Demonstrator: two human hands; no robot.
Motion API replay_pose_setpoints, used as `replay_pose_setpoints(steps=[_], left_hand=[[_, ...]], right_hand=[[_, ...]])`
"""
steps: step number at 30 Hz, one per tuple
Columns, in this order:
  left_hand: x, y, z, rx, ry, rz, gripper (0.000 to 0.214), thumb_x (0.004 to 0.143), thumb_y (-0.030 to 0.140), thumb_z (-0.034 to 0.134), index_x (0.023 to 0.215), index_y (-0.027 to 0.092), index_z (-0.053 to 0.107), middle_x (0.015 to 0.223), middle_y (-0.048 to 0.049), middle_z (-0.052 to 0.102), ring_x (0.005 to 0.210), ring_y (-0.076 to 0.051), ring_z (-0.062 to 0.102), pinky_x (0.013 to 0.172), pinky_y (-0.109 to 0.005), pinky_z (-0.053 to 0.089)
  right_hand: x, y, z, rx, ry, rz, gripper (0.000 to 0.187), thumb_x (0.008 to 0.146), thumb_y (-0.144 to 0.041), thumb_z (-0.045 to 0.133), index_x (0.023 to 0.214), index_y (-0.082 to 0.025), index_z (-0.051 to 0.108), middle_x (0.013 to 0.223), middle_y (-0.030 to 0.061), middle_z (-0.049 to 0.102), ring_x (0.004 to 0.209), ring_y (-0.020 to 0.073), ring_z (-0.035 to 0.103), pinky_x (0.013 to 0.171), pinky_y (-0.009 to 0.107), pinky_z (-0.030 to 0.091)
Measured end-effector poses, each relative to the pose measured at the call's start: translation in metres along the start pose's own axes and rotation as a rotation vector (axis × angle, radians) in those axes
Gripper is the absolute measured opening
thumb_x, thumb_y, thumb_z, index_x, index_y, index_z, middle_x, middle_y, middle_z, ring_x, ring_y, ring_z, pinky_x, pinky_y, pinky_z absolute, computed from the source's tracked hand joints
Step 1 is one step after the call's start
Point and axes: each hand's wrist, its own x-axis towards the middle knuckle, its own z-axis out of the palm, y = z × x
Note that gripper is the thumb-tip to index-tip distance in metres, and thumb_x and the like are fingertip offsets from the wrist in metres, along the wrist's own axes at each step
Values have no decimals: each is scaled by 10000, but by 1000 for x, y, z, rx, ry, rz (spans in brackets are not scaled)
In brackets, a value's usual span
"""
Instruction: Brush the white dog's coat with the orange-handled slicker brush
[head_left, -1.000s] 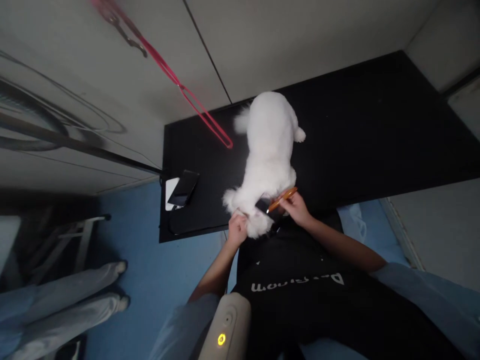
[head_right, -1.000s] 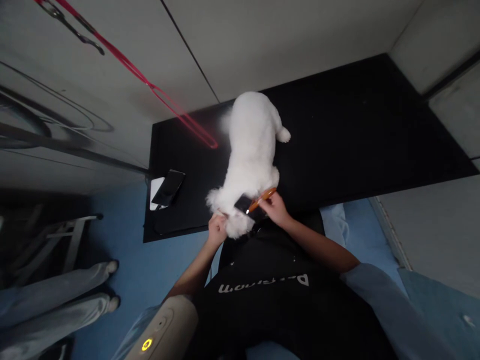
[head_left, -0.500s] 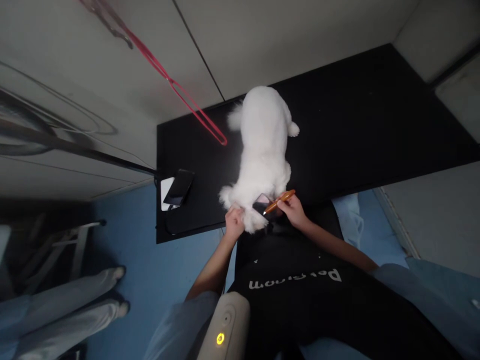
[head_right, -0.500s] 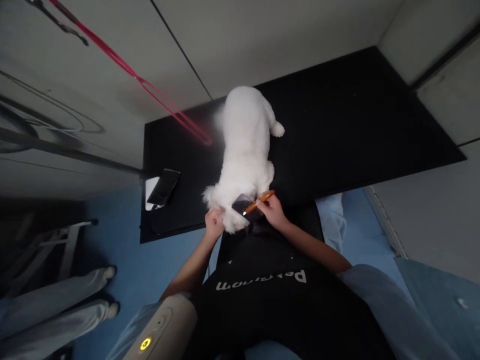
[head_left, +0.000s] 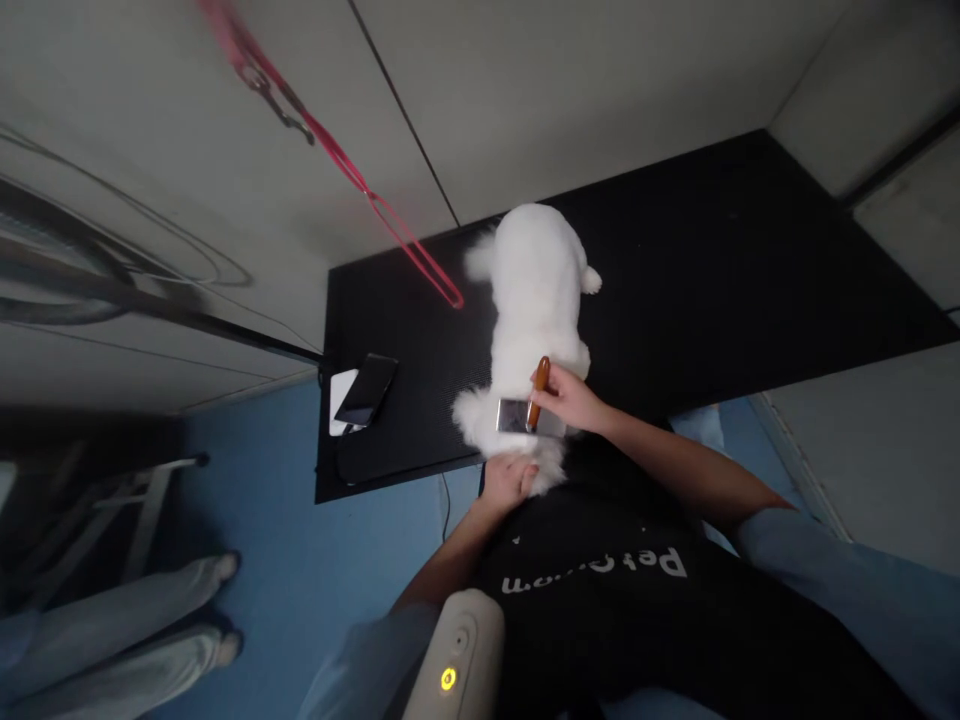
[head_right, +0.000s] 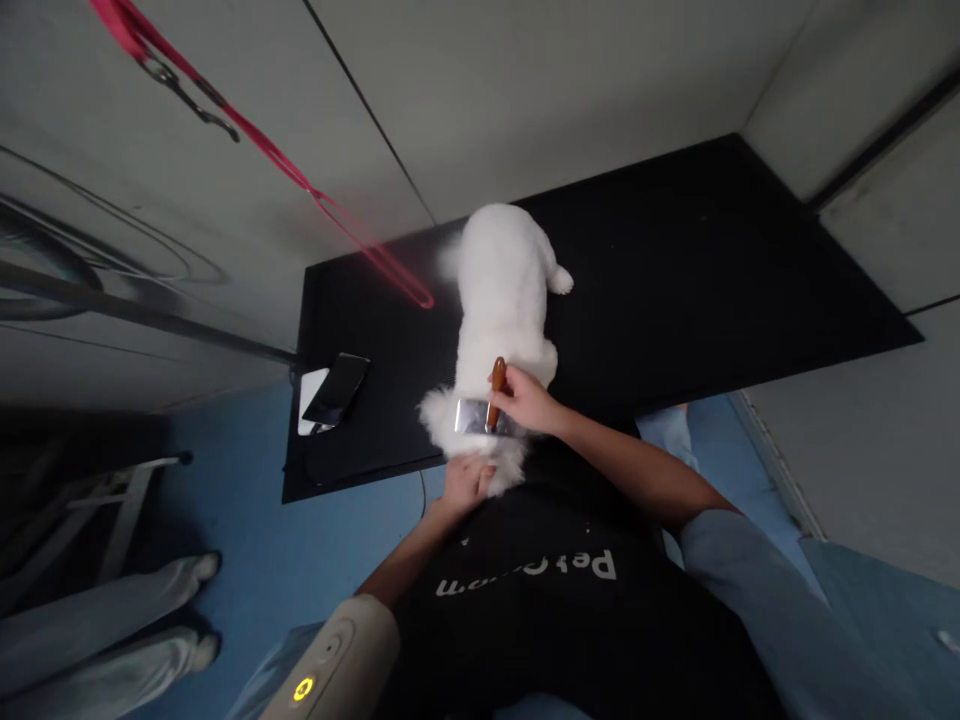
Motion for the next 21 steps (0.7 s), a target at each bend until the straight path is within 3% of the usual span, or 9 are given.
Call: replay_pose_setpoints(steps=[4, 8, 12, 16, 20, 21], left_hand=[[6, -2, -4, 5, 37, 75, 437, 1010, 273, 364, 672, 175, 621, 558, -31, 556, 532, -155, 509, 546, -282, 342], [10, -4, -8, 3, 41, 85, 432, 1014, 272, 343, 710, 173, 634, 547, -24, 544, 510, -146, 494, 524, -274, 323], [9, -8, -9, -20, 21, 71, 439, 1006, 275, 357, 656, 178, 603, 527, -24, 515, 501, -145, 477, 524, -279, 311], [5, -14, -8, -78, 46, 55, 436, 1005, 263, 346, 660, 183, 600, 531, -23, 525, 502, -150, 462, 527, -282, 305], [2, -19, -6, -124, 70, 30, 422, 995, 249, 373, 619, 188, 554, 532, -12, 523, 497, -141, 458, 531, -269, 310], [2, -19, -6, -139, 70, 27, 418, 994, 251, 378, 620, 188, 552, 531, -9, 521, 494, -139, 456, 530, -268, 305]], right_hand=[[-4, -8, 1, -104, 177, -75, 209, 796, -334, 644, 953, -230, 553, 880, 20, 649, 857, 210, 665, 862, 394, 548], [-12, -10, -2, -159, -15, -21, 208, 779, -336, 651, 922, -216, 559, 803, 13, 628, 768, 201, 641, 795, 384, 551], [-16, -10, -5, -140, 228, -120, 210, 807, -340, 630, 968, -235, 546, 906, 27, 646, 838, 202, 657, 831, 387, 550], [-22, -11, -5, -112, 51, -93, 197, 791, -352, 659, 915, -241, 555, 805, -2, 625, 749, 184, 649, 762, 364, 562], [-24, -13, -8, -110, 277, -185, 189, 813, -350, 659, 925, -250, 544, 917, 27, 642, 854, 194, 658, 853, 384, 553], [-25, -13, -9, -112, 273, -196, 192, 815, -350, 663, 932, -250, 549, 934, 33, 646, 877, 198, 659, 862, 384, 551]])
